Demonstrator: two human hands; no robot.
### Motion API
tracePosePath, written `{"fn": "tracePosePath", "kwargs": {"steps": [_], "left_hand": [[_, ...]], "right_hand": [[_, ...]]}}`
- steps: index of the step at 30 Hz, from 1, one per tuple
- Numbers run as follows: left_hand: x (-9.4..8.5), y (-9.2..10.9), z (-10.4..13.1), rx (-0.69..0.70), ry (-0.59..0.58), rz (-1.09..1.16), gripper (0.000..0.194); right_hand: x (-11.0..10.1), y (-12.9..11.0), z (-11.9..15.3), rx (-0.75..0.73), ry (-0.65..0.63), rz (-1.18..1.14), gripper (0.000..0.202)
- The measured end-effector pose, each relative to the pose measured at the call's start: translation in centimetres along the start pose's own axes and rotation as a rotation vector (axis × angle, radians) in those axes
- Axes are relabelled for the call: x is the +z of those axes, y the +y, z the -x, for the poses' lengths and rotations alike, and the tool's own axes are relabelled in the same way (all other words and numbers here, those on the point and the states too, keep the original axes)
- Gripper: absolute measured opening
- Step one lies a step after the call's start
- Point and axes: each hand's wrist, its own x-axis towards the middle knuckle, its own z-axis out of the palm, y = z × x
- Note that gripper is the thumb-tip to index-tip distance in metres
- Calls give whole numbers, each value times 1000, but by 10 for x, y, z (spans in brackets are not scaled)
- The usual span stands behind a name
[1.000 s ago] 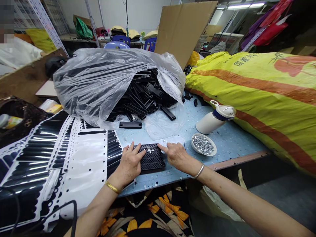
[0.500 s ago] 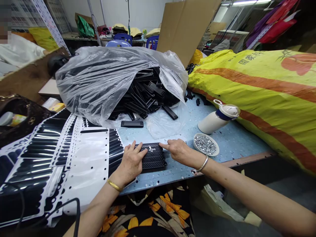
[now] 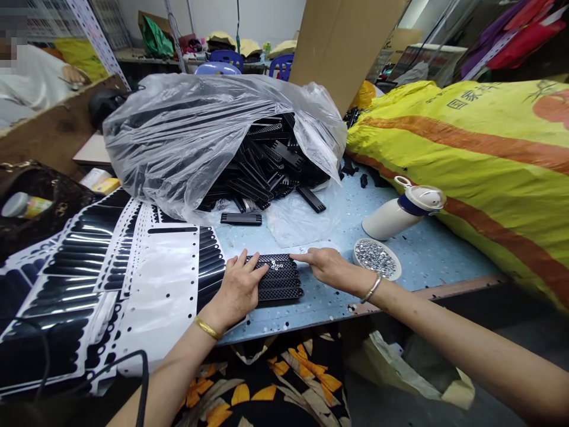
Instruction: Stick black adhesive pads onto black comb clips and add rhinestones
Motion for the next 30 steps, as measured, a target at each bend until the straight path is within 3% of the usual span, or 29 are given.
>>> {"fn": "tracePosePath", "kwargs": {"steps": [3, 7, 16, 20, 25, 30], "left_hand": [[0, 0, 1, 1, -4, 1, 50], [0, 0, 1, 1, 0, 2, 50], [0, 1, -1, -10, -10, -8, 50], [1, 1, -1, -13, -5, -5, 50], [1, 1, 0, -10, 4, -1, 50], [1, 1, -1, -6, 6, -1, 48]], "right_hand": [[7, -12, 10, -85, 62, 213, 64], [12, -24, 17, -164, 73, 285, 68], [4, -6, -1, 50, 42, -274, 48], [8, -13, 6, -1, 75, -83, 53], [-2, -39, 15, -62, 8, 276, 58], [-15, -44, 4, -54, -93, 255, 47]]}}
